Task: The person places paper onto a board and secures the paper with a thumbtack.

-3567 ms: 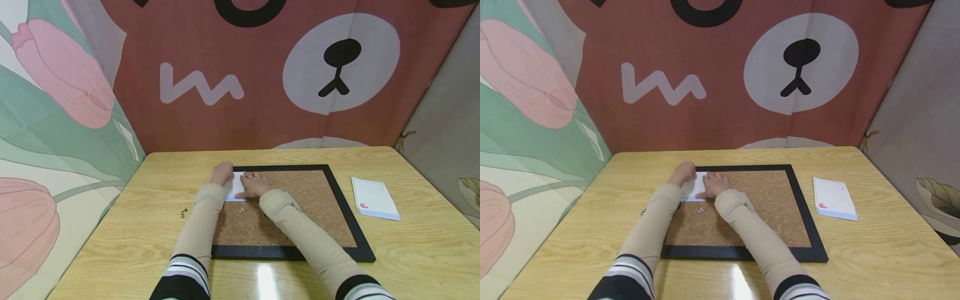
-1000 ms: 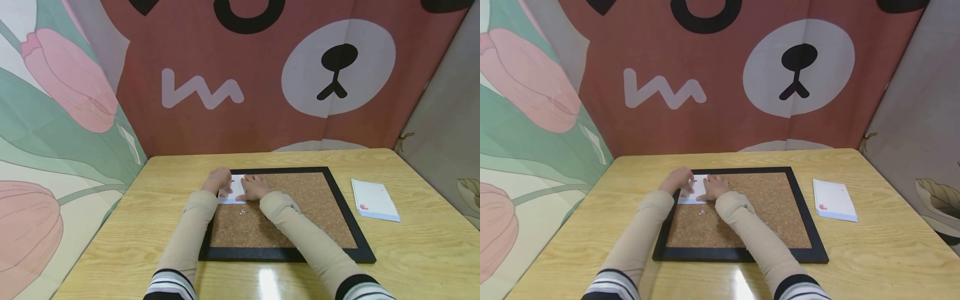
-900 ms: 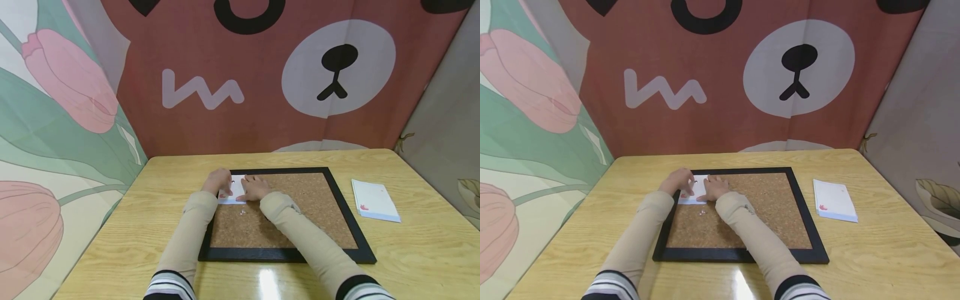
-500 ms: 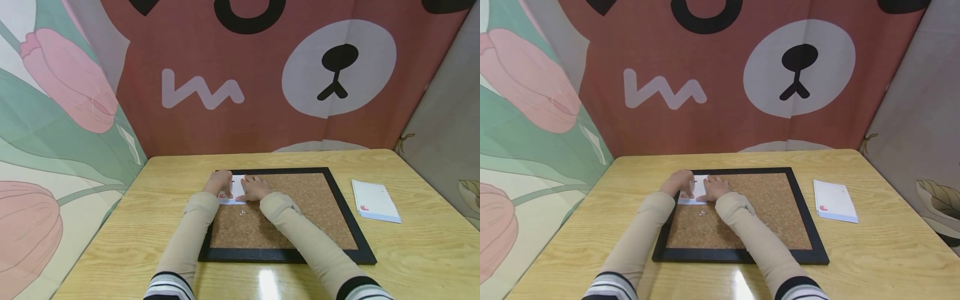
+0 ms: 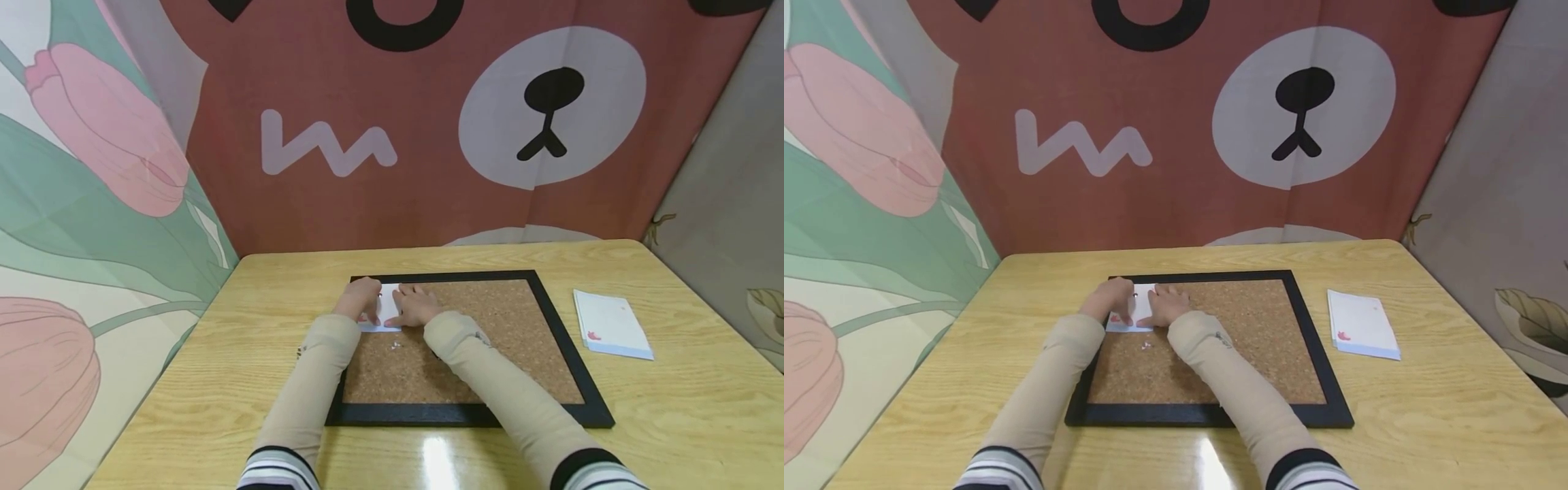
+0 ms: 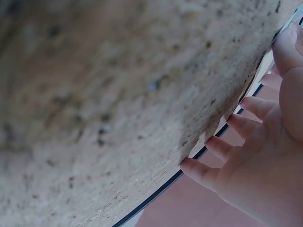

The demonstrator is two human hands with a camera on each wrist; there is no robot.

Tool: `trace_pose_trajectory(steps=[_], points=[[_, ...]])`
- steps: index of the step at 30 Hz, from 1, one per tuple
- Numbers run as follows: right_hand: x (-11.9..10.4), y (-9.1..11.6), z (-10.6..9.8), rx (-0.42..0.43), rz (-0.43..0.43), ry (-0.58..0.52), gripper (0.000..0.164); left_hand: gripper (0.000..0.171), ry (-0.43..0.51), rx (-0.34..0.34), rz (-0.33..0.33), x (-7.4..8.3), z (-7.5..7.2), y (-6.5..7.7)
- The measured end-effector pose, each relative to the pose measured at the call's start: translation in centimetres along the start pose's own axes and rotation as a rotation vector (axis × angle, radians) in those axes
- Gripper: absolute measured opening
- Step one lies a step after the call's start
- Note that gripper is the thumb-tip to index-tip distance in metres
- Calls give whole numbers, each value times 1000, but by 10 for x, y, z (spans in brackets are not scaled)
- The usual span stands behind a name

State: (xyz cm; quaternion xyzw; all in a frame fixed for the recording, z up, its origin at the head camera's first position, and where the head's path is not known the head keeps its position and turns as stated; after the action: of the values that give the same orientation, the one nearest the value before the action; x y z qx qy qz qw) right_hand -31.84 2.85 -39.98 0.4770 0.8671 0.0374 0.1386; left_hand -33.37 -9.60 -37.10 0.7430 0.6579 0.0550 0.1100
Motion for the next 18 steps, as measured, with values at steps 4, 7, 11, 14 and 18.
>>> trace_pose_trajectory(steps=[4,7,11,14,18], points=[[1,0,1,-5,0,10,78,56,36,-15,-7,0,2,-1],[0,0,2,-4,-12,9,78,57,46,-29,-16,0,2,-1],[1,1,2,-2,-29,12,78,58,30,-25,-10,0,3,0],[1,1,0,-9,-33,17,77,59,13,-6,11,0,4,-1],[3,1,-3,-21,-33,28,75,59,0,11,20,0,3,-1]])
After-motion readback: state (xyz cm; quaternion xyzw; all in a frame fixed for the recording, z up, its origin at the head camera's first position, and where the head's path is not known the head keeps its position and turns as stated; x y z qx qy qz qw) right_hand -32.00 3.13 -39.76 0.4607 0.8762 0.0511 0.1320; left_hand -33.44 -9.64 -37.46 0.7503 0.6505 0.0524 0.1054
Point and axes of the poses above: each hand's wrist, its own y-axis away from the middle knuckle, its own z-axis out of the palm, x = y × z, the point moved 1 cm from there along -y, towards the middle knuckle, and after that the axes turned 8 degrees about -z, right-handed, at the moved point
